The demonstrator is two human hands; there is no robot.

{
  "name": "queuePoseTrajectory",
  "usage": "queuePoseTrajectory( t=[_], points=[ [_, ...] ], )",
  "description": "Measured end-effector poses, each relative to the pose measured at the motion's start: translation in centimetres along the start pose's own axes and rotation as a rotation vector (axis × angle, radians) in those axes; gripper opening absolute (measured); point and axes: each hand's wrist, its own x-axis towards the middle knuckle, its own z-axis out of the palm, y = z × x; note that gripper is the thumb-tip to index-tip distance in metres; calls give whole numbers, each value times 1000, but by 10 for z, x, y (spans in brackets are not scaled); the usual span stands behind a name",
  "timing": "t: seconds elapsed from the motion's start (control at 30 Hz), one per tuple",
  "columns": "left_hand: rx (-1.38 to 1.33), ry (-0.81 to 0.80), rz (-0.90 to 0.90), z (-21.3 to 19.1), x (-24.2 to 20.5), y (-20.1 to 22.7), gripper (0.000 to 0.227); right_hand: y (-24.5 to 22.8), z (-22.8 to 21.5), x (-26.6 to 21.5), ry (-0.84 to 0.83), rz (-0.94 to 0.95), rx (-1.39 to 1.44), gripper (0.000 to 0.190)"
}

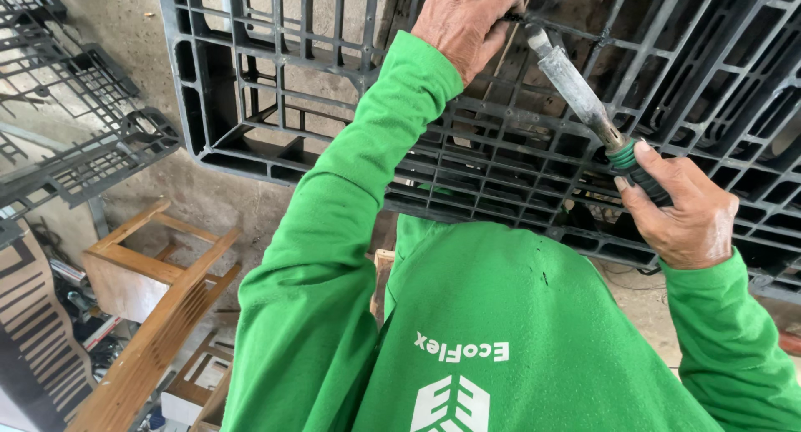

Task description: The person uses a hot air welding tool to fuse a black plastic rod into a grid-like plastic crate. They hold the rod in place with one hand while applying heat with the other, moving along the crate's grid to join the rod to the structure.

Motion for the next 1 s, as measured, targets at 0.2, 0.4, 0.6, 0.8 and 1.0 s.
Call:
queuePoseTrajectory(
  t=[0.2,0.4,0.6,0.8,1.0],
  points=[
    [47,6,-18,6,1,5,40,-16,-11,-8,57,28,-43,41],
    [100,-8,25,23,4,4,36,-30,-17,1,57,2,-108,43],
    [45,-69,-2,21,4,5,35,-32,-20,11,51,-35,-142,44],
    [23,-87,-5,14,10,8,33,-29,-22,13,41,-26,-190,46],
    [32,-86,3,14,11,8,30,-21,-25,16,11,-36,-204,50]
  ],
)
